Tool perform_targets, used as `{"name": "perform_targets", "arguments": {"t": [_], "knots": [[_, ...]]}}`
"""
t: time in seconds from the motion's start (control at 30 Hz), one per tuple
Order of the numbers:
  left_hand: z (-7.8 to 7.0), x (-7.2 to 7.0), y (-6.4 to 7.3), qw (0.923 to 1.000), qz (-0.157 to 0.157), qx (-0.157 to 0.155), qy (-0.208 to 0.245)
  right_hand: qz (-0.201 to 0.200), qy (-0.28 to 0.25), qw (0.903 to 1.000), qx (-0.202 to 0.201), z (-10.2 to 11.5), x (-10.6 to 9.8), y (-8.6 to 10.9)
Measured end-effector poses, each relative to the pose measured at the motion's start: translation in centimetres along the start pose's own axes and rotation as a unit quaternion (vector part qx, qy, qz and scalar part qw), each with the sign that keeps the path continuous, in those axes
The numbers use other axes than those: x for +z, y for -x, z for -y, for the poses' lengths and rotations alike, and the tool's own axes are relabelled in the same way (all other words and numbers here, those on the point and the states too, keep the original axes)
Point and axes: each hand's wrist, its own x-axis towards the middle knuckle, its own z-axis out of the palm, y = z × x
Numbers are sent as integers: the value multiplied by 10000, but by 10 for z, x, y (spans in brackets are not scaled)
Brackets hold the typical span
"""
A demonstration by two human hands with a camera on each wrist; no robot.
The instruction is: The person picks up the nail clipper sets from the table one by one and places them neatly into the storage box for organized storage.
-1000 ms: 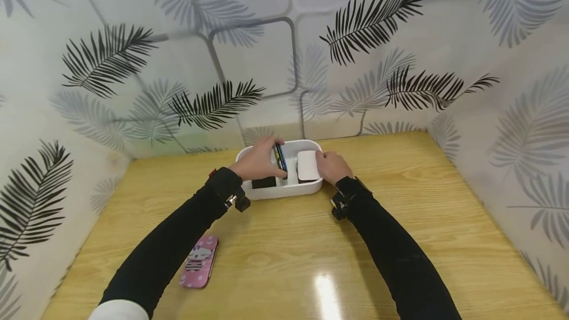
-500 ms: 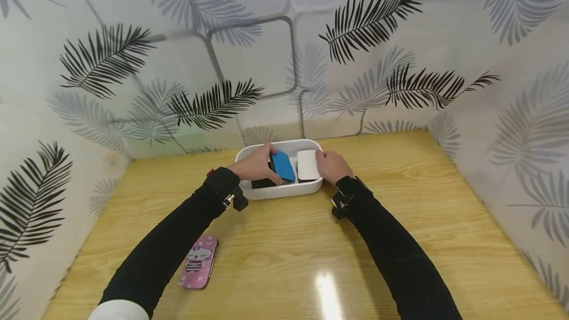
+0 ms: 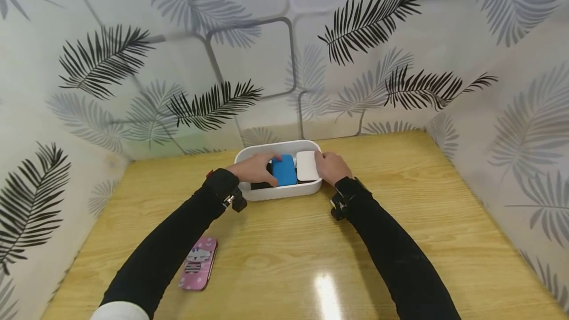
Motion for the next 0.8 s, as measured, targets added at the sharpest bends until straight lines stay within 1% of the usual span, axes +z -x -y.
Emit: {"name": "perform_targets", "arguments": {"t": [0.17, 0.4, 0.57, 0.8], "knots": [[1, -2, 0, 9999, 40, -46, -117, 31, -17, 10000, 3, 0, 0, -1], [4, -4, 3, 9994, 75, 127, -321, 64, -76, 10000, 15, 1, 1, 0], [5, 0, 2, 9986, -74, 141, -497, 77, -115, 9999, 46, 2, 0, 2], [10, 6, -5, 9977, -312, -26, -599, 76, -109, 9999, -18, 3, -2, 4]]}}
